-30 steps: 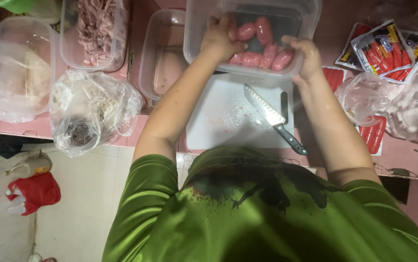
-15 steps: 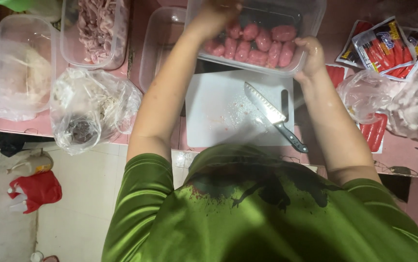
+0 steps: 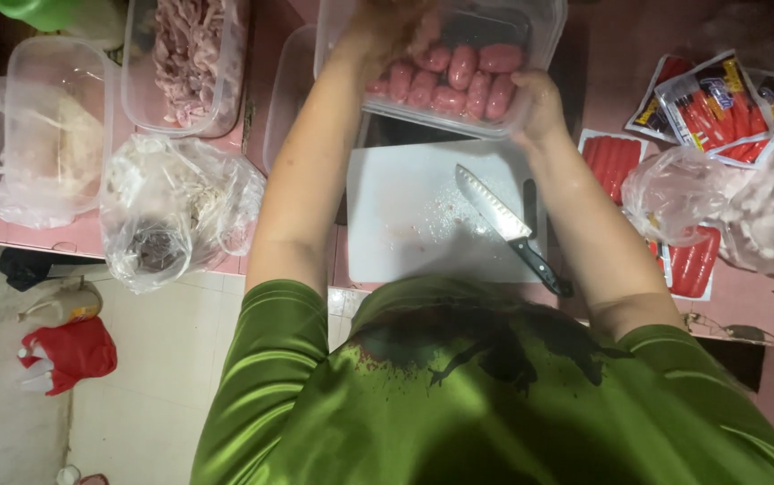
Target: Washing small sausages in a bowl, cutting them into individual pieces on a cutting board, and organizing them into a plastic container.
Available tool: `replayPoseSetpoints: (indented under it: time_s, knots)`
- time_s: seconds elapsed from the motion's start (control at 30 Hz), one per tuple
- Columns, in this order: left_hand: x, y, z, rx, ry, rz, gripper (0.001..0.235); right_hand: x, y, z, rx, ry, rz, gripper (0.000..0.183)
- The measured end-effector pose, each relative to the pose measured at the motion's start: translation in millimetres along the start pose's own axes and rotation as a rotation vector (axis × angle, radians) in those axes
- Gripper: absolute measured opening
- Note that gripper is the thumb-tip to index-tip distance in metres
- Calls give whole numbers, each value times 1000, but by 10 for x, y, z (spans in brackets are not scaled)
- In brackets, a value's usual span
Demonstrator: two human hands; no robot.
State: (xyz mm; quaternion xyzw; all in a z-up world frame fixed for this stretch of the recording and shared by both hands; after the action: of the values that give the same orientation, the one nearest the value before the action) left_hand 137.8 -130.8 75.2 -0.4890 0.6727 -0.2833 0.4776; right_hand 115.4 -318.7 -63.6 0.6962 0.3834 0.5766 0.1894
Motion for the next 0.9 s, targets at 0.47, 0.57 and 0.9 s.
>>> replayPoseSetpoints:
  time_s: [0.47,0.57,0.9]
  knots:
    - [161,504,-121,26,-76,952,95,-21,-199,167,-27,-73,-22,22]
    - [279,717,97,157,-51,825,103,126,-174,70,5,11,39,28]
    - [-248,487,227,-30,-189,723,54,233,-24,-96,103,221,124,28]
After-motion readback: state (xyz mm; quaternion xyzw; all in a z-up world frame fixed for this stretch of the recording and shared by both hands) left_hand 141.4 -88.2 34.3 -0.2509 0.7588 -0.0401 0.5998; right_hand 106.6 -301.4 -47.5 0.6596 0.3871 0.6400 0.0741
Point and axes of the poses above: each hand's wrist, its own z-axis towards the middle knuckle, its own x-axis out of the palm, y = z × x, the point moved 7 cm from there along z, towards the middle knuckle, and after that the axes turned 11 degrees about -y, right-handed, at the moved point
